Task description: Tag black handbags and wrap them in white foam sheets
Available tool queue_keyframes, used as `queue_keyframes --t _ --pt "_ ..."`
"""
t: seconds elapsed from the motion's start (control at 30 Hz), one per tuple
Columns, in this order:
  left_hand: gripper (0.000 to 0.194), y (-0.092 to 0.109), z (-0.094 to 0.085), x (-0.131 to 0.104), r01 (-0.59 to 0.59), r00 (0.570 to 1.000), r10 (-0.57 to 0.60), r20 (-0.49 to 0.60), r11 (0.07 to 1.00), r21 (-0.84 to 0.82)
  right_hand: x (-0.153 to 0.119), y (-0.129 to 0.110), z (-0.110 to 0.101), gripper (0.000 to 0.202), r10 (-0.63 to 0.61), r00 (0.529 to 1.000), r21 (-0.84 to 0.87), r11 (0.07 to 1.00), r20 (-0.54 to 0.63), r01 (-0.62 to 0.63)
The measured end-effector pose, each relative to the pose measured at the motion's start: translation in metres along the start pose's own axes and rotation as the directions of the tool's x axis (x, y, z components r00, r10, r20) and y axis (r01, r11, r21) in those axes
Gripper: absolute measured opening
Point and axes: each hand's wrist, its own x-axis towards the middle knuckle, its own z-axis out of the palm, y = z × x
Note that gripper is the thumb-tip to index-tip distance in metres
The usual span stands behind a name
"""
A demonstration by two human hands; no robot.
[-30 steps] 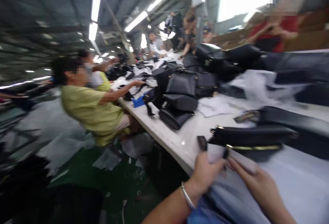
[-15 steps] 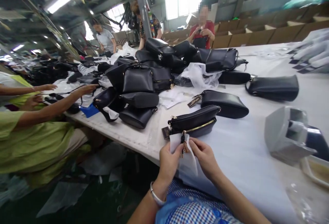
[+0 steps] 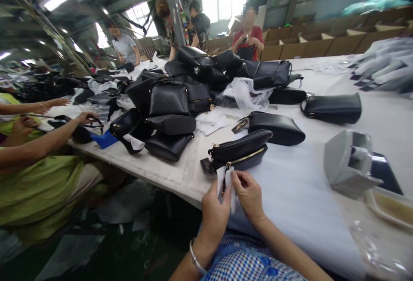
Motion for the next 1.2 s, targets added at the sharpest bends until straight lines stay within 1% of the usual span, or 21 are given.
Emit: queue_keyframes --t 0.07,0.13,0.17,0.2,0.23,0.3,0.37,0.43,0.47,0.53,0.67,0.77,0.83,0.9,0.93,1.0,1.07,1.1,1.13,1.17,1.2 --pt "0.03 -0.003 -0.007 0.006 0.006 1.0 -0.006 0.025 1.0 0.0 0.003 -0.002 -0.005 0.034 0.021 0.992 0.04 0.999 0.127 -0.026" --pt "0.029 -0.004 -0.016 0.013 0.017 0.994 -0.013 0.106 0.999 -0.03 0.008 -0.005 -0.01 0.031 0.015 0.967 0.029 0.999 0.253 -0.023" --pt "0.029 -0.005 -0.02 0.016 0.016 0.989 -0.01 0.149 0.999 -0.042 0.01 -0.007 -0.011 0.029 -0.006 0.959 -0.008 1.0 0.282 0.008" --pt "0.029 -0.005 -0.022 0.018 0.006 0.983 0.003 0.182 0.999 -0.048 0.011 -0.009 -0.011 0.029 -0.036 0.959 -0.059 0.997 0.281 0.054" --pt "0.03 -0.006 -0.023 0.019 -0.016 0.98 0.025 0.197 0.999 -0.043 0.012 -0.01 -0.01 0.033 -0.07 0.965 -0.112 0.989 0.254 0.101" --pt "0.034 -0.009 -0.021 0.017 -0.092 0.983 0.091 0.16 0.996 0.0 0.011 -0.012 -0.004 0.042 -0.122 0.979 -0.175 0.973 0.165 0.151" --pt "0.043 -0.016 -0.012 0.012 -0.18 0.982 0.173 0.075 0.979 0.091 0.007 -0.014 0.003 0.044 -0.092 0.991 -0.134 0.985 0.096 0.105" --pt "0.053 -0.025 -0.001 0.005 -0.246 0.968 0.25 0.007 0.946 0.21 0.001 -0.014 0.011 0.043 -0.004 0.997 -0.029 1.0 0.078 0.007" --pt "0.056 -0.029 0.004 0.002 -0.27 0.959 0.282 -0.01 0.925 0.267 -0.001 -0.015 0.013 0.043 0.037 0.996 0.024 0.999 0.076 -0.039" --pt "0.061 -0.035 0.012 -0.003 -0.306 0.943 0.333 -0.012 0.88 0.362 -0.004 -0.015 0.017 0.043 0.087 0.994 0.094 0.991 0.059 -0.093" --pt "0.066 -0.031 0.017 -0.009 -0.342 0.92 0.39 0.017 0.785 0.516 -0.005 -0.016 0.02 0.042 0.092 0.996 0.091 0.992 -0.008 -0.091" --pt "0.068 -0.026 0.017 -0.01 -0.34 0.912 0.408 0.037 0.704 0.623 -0.005 -0.019 0.017 0.041 0.105 0.994 0.122 0.987 0.021 -0.107" --pt "0.068 -0.026 0.019 -0.01 -0.33 0.912 0.407 0.044 0.669 0.666 -0.007 -0.022 0.013 0.042 0.05 0.996 0.138 0.989 0.072 -0.06" --pt "0.067 -0.029 0.02 -0.01 -0.326 0.914 0.402 0.046 0.666 0.671 -0.008 -0.025 0.009 0.04 -0.023 0.993 0.118 0.993 0.118 0.009" --pt "0.066 -0.03 0.019 -0.01 -0.331 0.916 0.399 0.049 0.679 0.655 -0.008 -0.025 0.007 0.038 -0.037 0.99 0.103 0.994 0.134 0.024" --pt "0.067 -0.032 0.016 -0.012 -0.354 0.922 0.38 0.078 0.743 0.567 -0.008 -0.025 0.003 0.035 -0.018 0.989 0.077 0.997 0.146 0.006" --pt "0.07 -0.03 0.009 -0.013 -0.364 0.931 0.335 0.143 0.842 0.398 -0.005 -0.023 -0.001 0.036 0.026 0.989 0.075 0.996 0.145 -0.038" --pt "0.07 -0.028 0.004 -0.013 -0.338 0.938 0.296 0.18 0.897 0.284 -0.004 -0.021 -0.002 0.037 0.042 0.988 0.083 0.995 0.15 -0.055" --pt "0.068 -0.025 -0.001 -0.011 -0.278 0.948 0.244 0.204 0.948 0.157 -0.002 -0.02 -0.004 0.037 0.054 0.986 0.095 0.993 0.16 -0.07" --pt "0.064 -0.022 -0.006 -0.008 -0.188 0.961 0.18 0.21 0.982 0.022 -0.001 -0.019 -0.004 0.037 0.061 0.984 0.11 0.991 0.17 -0.08" --pt "0.059 -0.019 -0.011 -0.005 -0.081 0.974 0.102 0.202 0.991 -0.109 0.001 -0.018 -0.005 0.037 0.062 0.982 0.128 0.988 0.18 -0.086"
